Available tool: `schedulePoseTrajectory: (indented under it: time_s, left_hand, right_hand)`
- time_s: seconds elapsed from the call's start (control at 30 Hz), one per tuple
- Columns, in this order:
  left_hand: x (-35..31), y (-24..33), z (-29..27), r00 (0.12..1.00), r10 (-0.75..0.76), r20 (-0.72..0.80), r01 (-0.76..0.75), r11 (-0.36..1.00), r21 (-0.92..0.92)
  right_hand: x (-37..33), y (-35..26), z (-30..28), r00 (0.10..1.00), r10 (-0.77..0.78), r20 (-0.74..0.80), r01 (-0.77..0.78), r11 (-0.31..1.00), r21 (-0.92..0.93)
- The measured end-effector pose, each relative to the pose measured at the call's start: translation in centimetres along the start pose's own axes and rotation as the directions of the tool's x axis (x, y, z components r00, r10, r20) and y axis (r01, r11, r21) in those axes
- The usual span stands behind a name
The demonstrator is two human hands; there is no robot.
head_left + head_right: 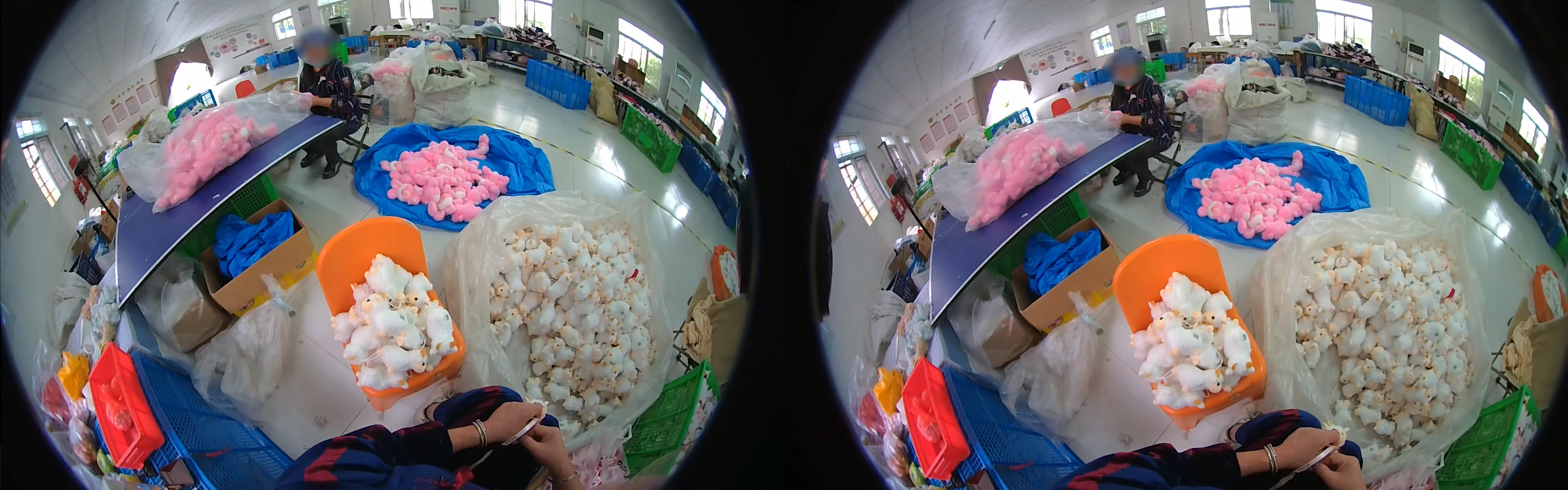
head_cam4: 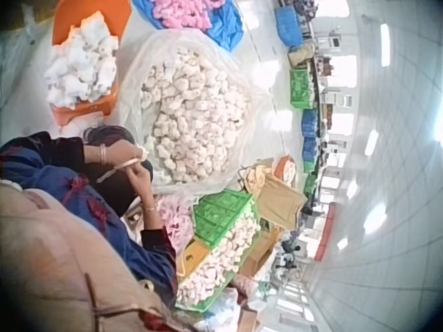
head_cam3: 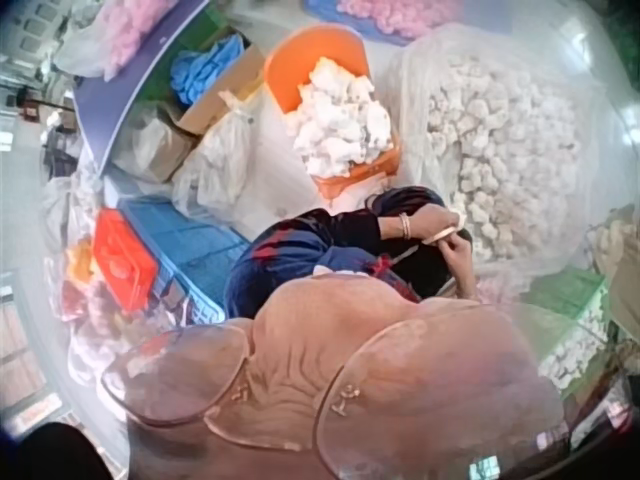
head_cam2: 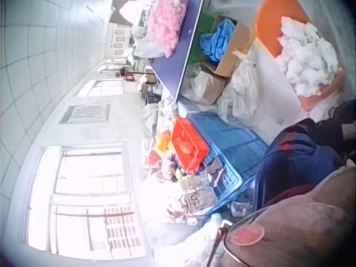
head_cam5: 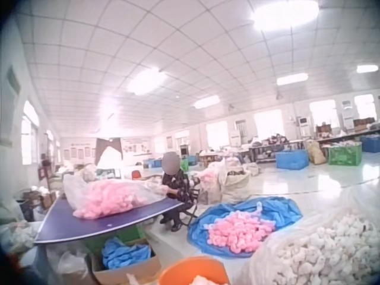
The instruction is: The person ties a red ribbon around the neck of small white stuffed animals. They pick up each toy from a large pile, tie the ribbon, and place the finished items into an orange bin. The process is repeated for multiple toys.
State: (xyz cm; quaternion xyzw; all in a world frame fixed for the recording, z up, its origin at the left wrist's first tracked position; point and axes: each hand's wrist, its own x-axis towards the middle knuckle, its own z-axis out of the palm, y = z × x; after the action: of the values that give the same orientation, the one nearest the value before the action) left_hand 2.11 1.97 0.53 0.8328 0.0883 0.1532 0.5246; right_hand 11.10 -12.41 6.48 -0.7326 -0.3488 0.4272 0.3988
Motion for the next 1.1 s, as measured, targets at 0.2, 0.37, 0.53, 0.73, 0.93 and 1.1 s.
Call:
schedulePoseTrajectory:
  time_s: [0.2, 0.37, 0.53, 0.73, 0.93, 1.1]
  left_hand:
    - [0.2, 0.1, -0.1, 1.0, -0.004, 0.016, 0.004, 1.0, -0.004]
    - [0.4, -0.4, 0.3, 1.0, -0.02, 0.004, 0.02, 0.999, -0.038]
    - [0.6, -0.9, 0.5, 1.0, -0.009, 0.005, 0.01, 1.0, -0.028]
    - [0.6, -0.7, 0.3, 0.998, -0.053, 0.016, 0.053, 0.998, -0.039]
    - [1.1, -0.5, 0.0, 0.996, -0.071, 0.047, 0.076, 0.989, -0.123]
    - [1.0, 0.0, 0.3, 0.991, -0.116, 0.061, 0.126, 0.976, -0.18]
  right_hand:
    - [0.1, -1.1, -0.3, 0.999, 0.028, 0.03, -0.029, 0.999, 0.018]
    - [0.4, -1.9, -0.4, 0.998, 0.052, 0.027, -0.052, 0.999, 0.006]
    - [0.9, -1.9, -1.1, 0.993, 0.1, 0.06, -0.1, 0.995, -0.012]
    - [1.2, -2.2, -1.2, 0.987, 0.145, 0.074, -0.143, 0.989, -0.026]
    - [0.7, -2.7, -0.5, 0.996, 0.078, 0.034, -0.079, 0.996, 0.03]
    - [0.1, 1.7, -0.6, 0.994, 0.008, -0.111, 0.004, 0.995, 0.103]
